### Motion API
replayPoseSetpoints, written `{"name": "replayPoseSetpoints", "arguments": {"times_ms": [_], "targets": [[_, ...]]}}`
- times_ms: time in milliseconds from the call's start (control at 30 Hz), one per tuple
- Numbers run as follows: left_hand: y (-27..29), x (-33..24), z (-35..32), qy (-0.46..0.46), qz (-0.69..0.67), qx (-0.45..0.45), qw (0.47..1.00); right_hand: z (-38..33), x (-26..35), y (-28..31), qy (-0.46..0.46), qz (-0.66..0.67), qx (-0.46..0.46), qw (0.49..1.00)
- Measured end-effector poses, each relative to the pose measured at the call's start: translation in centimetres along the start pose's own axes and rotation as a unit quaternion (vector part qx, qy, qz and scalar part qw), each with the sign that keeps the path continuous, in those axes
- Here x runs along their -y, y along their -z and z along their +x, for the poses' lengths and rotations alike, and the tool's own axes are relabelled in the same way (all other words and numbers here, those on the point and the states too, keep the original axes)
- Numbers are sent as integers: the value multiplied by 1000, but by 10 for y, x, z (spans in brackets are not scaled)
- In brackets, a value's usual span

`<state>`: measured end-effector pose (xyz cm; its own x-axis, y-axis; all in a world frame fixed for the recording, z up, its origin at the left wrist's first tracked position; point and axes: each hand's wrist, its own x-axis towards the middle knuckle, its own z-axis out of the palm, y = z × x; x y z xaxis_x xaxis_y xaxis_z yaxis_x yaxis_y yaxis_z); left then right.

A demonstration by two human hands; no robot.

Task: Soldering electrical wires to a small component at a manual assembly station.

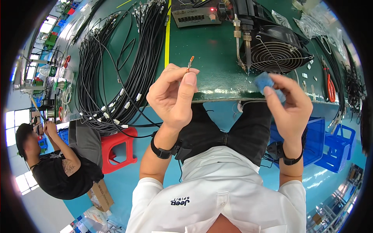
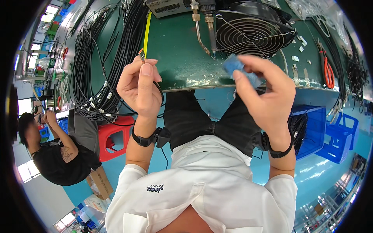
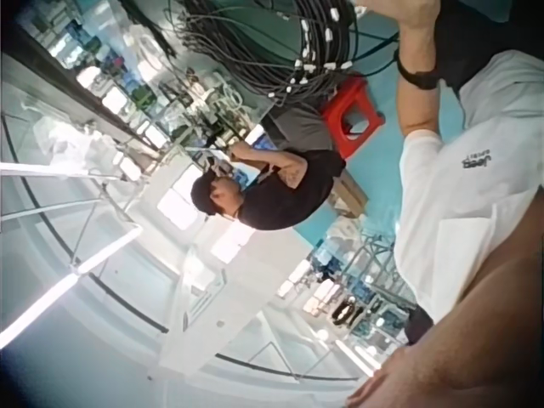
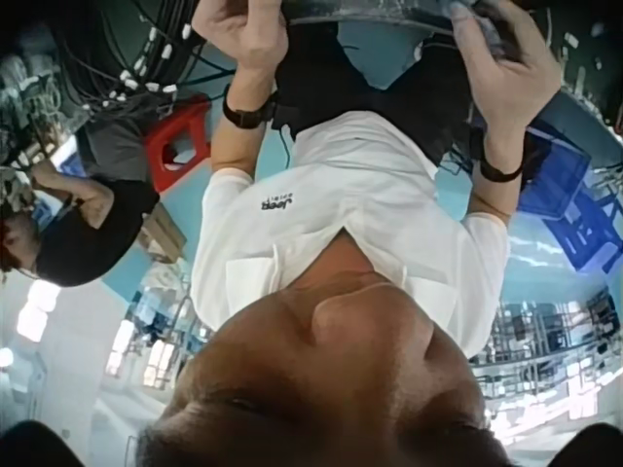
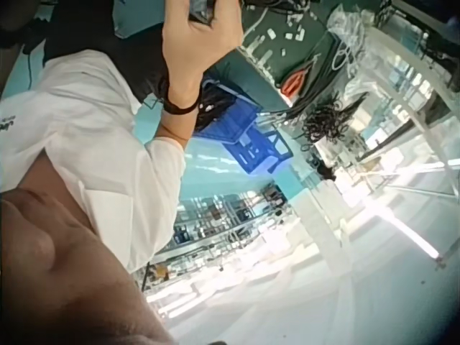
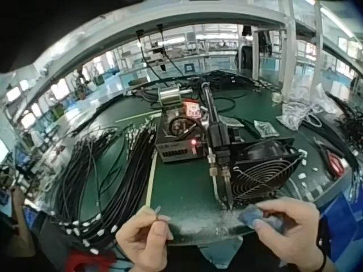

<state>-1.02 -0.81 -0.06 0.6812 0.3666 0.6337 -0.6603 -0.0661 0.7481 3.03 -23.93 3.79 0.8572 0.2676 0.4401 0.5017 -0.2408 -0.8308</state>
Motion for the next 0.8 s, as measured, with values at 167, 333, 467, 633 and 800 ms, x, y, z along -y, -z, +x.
{"name": "replayPoseSetpoints", "arguments": {"times_ms": [167,333,467,633,800], "targets": [[2,-12,-4,7,-4,2,1000,14,-4,-5,-129,128,-2,983],[5,-17,-6,-7,-2,-1,1000,22,-7,-7,-199,186,21,962],[8,-20,-7,-19,0,-1,1000,21,-16,-7,-203,281,41,937],[11,-28,-6,-19,-2,-11,1000,20,-19,-7,-205,306,50,929],[11,-31,-6,-25,-1,-6,1000,20,-20,-5,-203,306,60,928]]}}
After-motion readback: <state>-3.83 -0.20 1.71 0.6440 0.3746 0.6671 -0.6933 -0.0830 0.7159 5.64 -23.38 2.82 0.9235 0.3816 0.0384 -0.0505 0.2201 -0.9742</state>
